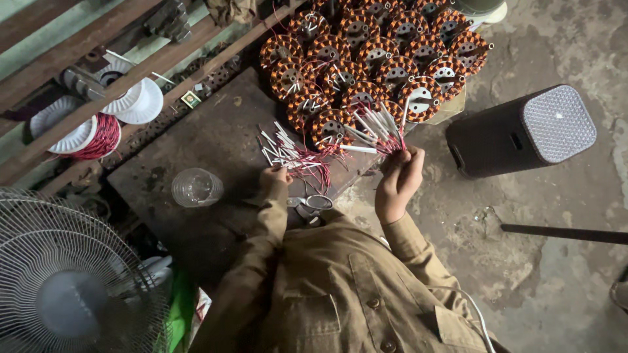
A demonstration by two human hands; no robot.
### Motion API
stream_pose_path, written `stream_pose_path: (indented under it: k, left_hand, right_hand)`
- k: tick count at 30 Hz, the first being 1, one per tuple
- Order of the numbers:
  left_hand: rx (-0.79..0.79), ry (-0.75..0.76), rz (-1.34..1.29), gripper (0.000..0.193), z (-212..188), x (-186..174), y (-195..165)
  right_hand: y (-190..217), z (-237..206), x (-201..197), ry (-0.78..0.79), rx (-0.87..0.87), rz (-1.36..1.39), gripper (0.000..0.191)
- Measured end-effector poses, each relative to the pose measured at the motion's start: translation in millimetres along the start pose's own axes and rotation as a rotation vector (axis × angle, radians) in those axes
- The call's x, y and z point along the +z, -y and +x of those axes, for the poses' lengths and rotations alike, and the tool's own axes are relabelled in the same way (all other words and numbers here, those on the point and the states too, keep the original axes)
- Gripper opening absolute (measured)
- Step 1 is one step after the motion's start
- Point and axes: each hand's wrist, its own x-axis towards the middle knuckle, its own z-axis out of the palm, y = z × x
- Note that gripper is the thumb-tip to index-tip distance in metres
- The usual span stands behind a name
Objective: The person inserts white plastic tubes into the ends of red wires, then gathers the prepared wires into a bundle. The person works at a cluttered table with many copper-wound motor stators nearby.
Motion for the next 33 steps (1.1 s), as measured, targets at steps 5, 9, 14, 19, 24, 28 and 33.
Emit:
stream_pose_path:
  k: [5,9,14,19,24,28,33]
  left_hand:
    - [0.121,-0.110,0.110,0.023,-11,-15,0]
    - [0.291,-0.219,0.444,0.027,3,-8,3]
    - [0.531,-0.172,0.722,0.030,13,5,4]
    - [0.353,-0.196,0.652,0.034,0,11,-3]
    - [0.516,-0.264,0.716,0.057,-26,27,10]
    - [0.475,-0.246,0.784,0.032,-15,32,17]
    - [0.157,-0.103,0.349,0.022,-2,17,14]
  right_hand:
    - [-1,3,-3,-0.026,0.022,-0.004,0.024]
    - [-4,4,-2,-0.011,0.039,-0.025,0.024]
    - [-5,3,0,0.028,0.074,0.020,0.023]
    - [-6,6,-5,0.017,0.096,0.006,0.023]
    - [-8,9,-8,0.007,0.101,-0.025,0.024]
    - [-7,9,-8,0.033,0.125,0.022,0.023]
    - [-7,12,-12,0.021,0.144,-0.006,0.024]
